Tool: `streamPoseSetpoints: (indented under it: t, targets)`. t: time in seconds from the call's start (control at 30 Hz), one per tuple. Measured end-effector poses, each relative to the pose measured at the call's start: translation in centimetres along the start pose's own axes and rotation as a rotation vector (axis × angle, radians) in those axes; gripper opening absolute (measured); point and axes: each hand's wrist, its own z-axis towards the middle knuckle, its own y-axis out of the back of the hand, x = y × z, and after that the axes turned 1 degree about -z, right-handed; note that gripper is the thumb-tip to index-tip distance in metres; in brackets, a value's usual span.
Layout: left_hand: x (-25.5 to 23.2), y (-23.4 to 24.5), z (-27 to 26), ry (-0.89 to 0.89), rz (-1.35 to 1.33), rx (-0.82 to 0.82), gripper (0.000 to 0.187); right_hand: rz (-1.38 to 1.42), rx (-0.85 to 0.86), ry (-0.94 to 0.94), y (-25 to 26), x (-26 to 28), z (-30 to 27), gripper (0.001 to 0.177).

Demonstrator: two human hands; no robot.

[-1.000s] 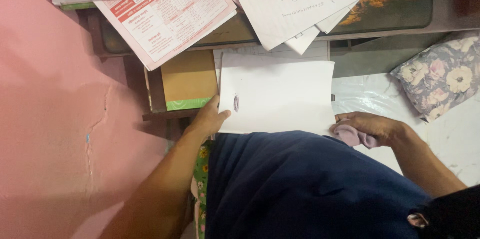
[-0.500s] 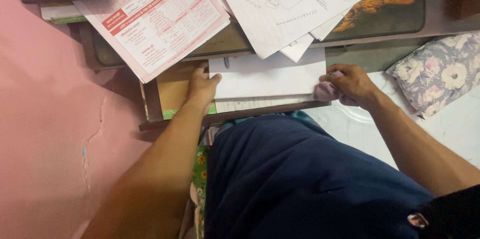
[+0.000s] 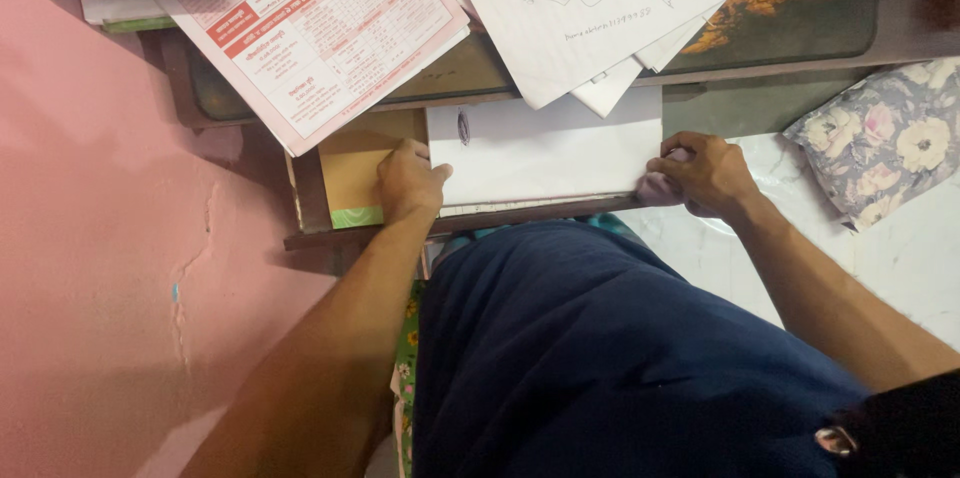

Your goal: The person wipes a desk drawer and its contents with a cloth, then places papers, a notebook, a calculator, and a pen holder into the drawer. The person also wipes the desk surface and moves a pen holder to a nearby table.

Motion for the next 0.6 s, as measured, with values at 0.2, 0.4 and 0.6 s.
streamPoseSetpoints:
  t: [0.2, 0.4, 0.6]
  targets:
    - [-0.1, 0.7, -0.7, 0.084, 0.057, 0.062, 0.026, -0.157, -0.098, 0.171, -0.3, -1.4, 0.7, 0.035]
    - [0.3, 0.6, -1.3, 0.052, 0.042, 0.043, 0.029, -0.179, -0.118, 0.215, -0.7, -2.3, 0.8, 0.04]
    - [1.3, 0.3, -1.7, 0.003, 0.02, 0.048, 0.029, -0.156, -0.011, -0.007, -0.6, -1.7, -1.1, 0.042]
